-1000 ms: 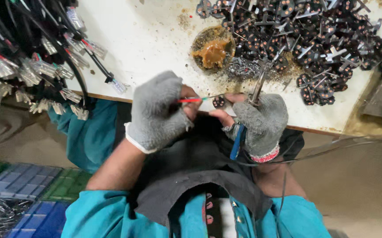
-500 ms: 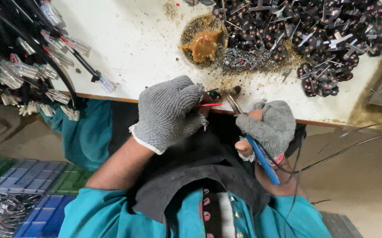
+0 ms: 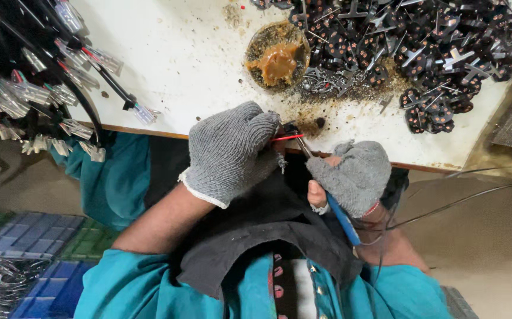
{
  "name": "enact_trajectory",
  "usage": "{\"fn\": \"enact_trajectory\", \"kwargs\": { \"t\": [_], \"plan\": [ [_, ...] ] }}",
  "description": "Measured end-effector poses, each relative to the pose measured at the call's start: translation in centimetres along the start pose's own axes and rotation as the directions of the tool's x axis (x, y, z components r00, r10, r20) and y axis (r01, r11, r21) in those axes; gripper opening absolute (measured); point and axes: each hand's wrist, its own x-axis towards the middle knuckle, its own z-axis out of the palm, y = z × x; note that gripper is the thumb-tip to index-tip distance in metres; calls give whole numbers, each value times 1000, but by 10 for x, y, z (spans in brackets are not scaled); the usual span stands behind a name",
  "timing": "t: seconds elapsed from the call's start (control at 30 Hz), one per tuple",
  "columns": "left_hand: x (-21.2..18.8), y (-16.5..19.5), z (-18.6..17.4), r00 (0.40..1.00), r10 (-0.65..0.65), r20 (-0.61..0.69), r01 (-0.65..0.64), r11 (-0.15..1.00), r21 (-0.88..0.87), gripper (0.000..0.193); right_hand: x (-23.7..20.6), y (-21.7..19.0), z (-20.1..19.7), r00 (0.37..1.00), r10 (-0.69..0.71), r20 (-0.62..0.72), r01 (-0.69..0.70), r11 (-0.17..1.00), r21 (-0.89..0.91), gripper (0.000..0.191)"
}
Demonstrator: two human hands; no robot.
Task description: The person repeatedly strips the ends of red and green wires, inserts them into small black plastic connectors, and crimps them using pliers. Finished assemblies are placed on the table among many similar components.
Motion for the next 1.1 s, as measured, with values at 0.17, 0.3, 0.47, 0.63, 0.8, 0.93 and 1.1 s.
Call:
{"fn": "enact_trajectory", "kwargs": {
  "t": [0.17, 0.3, 0.47, 0.63, 0.8, 0.93, 1.1],
  "plan": [
    [-1, -1, 1, 1000, 17, 4, -17, 1000, 3, 35, 7, 4, 0, 995, -16, 103, 25, 996, -87, 31],
    [-1, 0, 4, 1000, 15, -26, -15, 1000, 23, 29, 9, 7, 2, 988, -21, 154, 40, 992, -122, 29],
    [-1, -1, 4, 999, 21, -26, -20, 1000, 15, 30, 10, 8, 3, 986, -21, 163, 41, 991, -125, 27],
    [-1, -2, 4, 999, 38, -33, -38, 999, 0, 33, 9, 10, 4, 991, -16, 129, 30, 994, -104, 24],
    [-1, -1, 3, 999, 33, -35, -32, 999, 13, 32, -3, 10, 0, 998, 46, 37, -47, 999, 8, 22],
    [-1, -1, 3, 999, 26, -33, -26, 1000, 18, 32, -6, 10, -2, 998, 56, 37, -57, 998, 8, 21],
    [-1, -2, 5, 998, 38, -44, -38, 999, 1, 33, 2, 15, 1, 991, 20, 134, -9, 996, -85, 19]
  ]
}}
